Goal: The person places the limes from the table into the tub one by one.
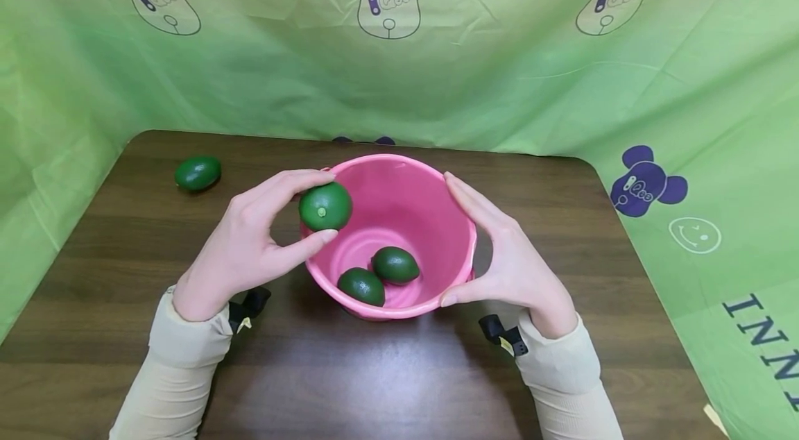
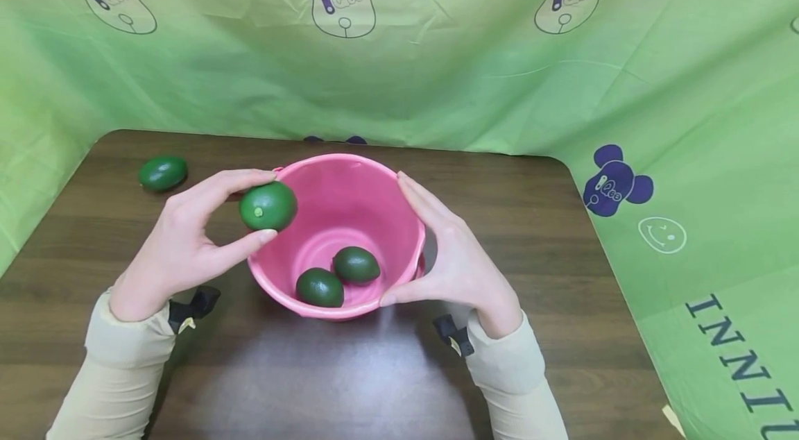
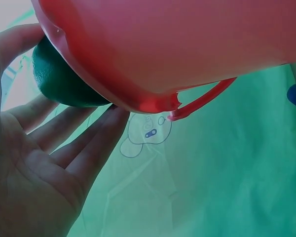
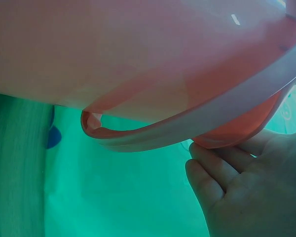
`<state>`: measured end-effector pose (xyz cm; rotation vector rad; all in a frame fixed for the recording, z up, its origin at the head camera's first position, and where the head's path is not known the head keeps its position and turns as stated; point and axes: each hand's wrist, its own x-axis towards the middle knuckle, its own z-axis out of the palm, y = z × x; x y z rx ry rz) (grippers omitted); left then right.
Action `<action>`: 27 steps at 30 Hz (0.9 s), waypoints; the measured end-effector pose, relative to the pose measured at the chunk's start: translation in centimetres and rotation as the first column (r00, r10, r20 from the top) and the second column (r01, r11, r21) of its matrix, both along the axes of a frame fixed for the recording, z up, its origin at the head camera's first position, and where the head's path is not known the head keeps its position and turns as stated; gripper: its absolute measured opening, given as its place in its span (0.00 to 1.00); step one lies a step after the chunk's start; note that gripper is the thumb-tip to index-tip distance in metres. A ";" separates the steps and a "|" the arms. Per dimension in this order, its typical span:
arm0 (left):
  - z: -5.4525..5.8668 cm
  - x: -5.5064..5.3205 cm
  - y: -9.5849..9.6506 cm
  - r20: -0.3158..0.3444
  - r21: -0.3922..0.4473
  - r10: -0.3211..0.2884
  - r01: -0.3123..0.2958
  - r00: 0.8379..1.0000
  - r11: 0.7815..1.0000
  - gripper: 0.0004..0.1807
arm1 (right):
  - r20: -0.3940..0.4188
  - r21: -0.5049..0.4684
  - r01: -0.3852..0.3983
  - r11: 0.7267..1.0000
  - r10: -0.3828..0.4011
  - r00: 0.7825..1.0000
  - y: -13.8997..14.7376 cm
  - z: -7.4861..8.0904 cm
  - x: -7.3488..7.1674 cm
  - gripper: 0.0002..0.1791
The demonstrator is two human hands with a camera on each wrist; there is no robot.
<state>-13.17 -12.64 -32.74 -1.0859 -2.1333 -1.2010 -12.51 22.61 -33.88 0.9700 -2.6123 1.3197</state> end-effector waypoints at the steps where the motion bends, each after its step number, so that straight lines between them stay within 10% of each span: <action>1: 0.0 0.0 0.0 -0.002 -0.001 -0.002 0.002 1.000 1.000 0.30 | 0.001 0.000 -0.001 1.000 0.001 1.000 0.0 0.0 0.0 0.80; 27: -0.4 -0.3 -0.4 -0.011 -0.053 0.036 -0.036 0.999 0.998 0.31 | -0.013 0.007 0.000 1.000 0.000 1.000 0.0 -0.1 0.0 0.80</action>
